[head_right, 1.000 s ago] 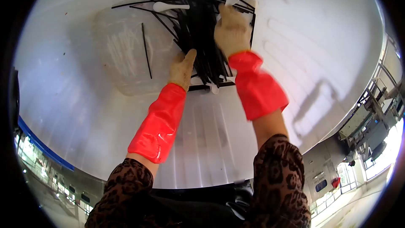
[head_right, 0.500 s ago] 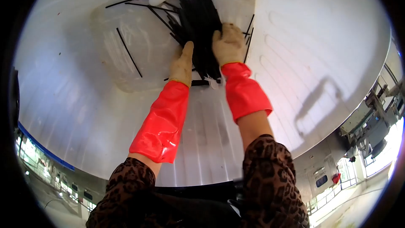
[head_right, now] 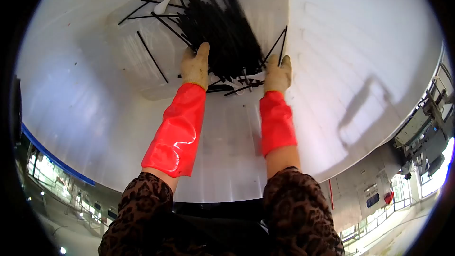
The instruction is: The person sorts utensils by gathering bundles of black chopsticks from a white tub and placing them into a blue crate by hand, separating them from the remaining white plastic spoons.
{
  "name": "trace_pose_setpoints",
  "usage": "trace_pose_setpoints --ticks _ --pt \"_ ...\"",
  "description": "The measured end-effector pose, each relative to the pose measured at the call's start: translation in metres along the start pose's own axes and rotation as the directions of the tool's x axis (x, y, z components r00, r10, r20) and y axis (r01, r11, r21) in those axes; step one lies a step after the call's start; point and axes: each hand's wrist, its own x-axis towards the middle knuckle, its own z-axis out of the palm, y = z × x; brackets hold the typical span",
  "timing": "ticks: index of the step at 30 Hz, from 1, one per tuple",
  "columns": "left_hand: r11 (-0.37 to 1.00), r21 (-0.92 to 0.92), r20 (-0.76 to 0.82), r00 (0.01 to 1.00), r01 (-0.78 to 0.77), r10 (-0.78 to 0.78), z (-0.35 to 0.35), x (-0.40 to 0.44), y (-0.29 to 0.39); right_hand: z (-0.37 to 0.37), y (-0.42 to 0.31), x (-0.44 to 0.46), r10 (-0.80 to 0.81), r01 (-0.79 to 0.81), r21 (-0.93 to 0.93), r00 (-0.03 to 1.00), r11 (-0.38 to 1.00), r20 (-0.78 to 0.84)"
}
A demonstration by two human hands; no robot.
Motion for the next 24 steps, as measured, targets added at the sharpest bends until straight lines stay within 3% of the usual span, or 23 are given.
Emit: trace_pose_setpoints --ticks 1,3,4,6,7,9,10,12,13,15,16,19,21,23,24 --pt "1.000 0.004 -0.006 1.000 0.002 -0.002 0.000 0.000 -0.002 0.001 0.007 0.012 0.091 -0.096 0.077 0.994 0.992 0.062" --pt "0.990 -0.100 -0.089 0.992 -0.099 0.091 0.000 -0.005 -0.001 -0.004 -0.031 0.001 0.039 -0.032 -0.155 0.998 0.987 0.043" --pt "0.991 -0.096 -0.095 0.991 -0.099 0.089 -0.001 -0.006 0.001 0.000 -0.036 0.003 0.042 -0.034 -0.154 0.998 0.987 0.050" --pt "0.990 -0.082 -0.170 0.980 -0.114 0.098 -0.003 -0.005 0.003 0.015 -0.049 0.014 -0.220 0.236 -0.351 0.972 0.906 0.085" --pt "0.991 -0.077 -0.176 0.979 -0.113 0.098 -0.004 -0.005 0.002 0.019 -0.056 0.018 -0.217 0.235 -0.348 0.972 0.907 0.091" --pt "0.971 -0.200 -0.130 0.986 -0.131 0.106 -0.003 -0.004 -0.001 0.021 -0.079 0.022 -0.338 0.441 -0.339 0.884 0.831 0.322" --pt "0.970 -0.203 -0.138 0.985 -0.133 0.106 -0.006 -0.002 -0.002 0.021 -0.089 0.019 -0.343 0.447 -0.335 0.881 0.829 0.327" --pt "0.959 -0.258 0.034 0.991 -0.116 0.129 -0.015 0.008 -0.007 0.025 -0.105 0.007 -0.339 0.537 -0.269 0.772 0.799 0.537" --pt "0.958 -0.262 0.026 0.991 -0.118 0.130 -0.019 0.012 -0.010 0.029 -0.106 0.002 -0.343 0.543 -0.265 0.767 0.797 0.542" --pt "0.977 -0.169 0.127 0.981 -0.127 0.149 -0.027 0.017 -0.013 0.035 -0.107 -0.007 -0.345 0.687 -0.241 0.598 0.685 0.724" --pt "0.977 -0.173 0.119 0.981 -0.129 0.150 -0.029 0.016 -0.014 0.034 -0.108 -0.009 -0.261 0.634 -0.196 0.553 0.748 0.791" --pt "0.963 -0.263 0.142 0.985 -0.062 0.102 -0.034 0.001 0.006 0.032 -0.104 -0.010 -0.216 0.534 -0.072 0.457 0.842 0.863" --pt "0.912 -0.398 0.228 0.974 0.097 -0.004 -0.038 -0.005 0.010 0.036 -0.100 -0.014 -0.159 0.458 -0.066 0.436 0.887 0.886" --pt "0.886 -0.449 0.293 0.956 0.117 0.022 -0.042 0.002 -0.001 0.038 -0.091 -0.025 -0.093 0.311 -0.052 0.435 0.949 0.896" --pt "0.859 -0.493 0.356 0.933 0.138 0.055 -0.044 0.005 -0.008 0.040 -0.085 -0.027 -0.090 0.313 -0.056 0.432 0.948 0.897"
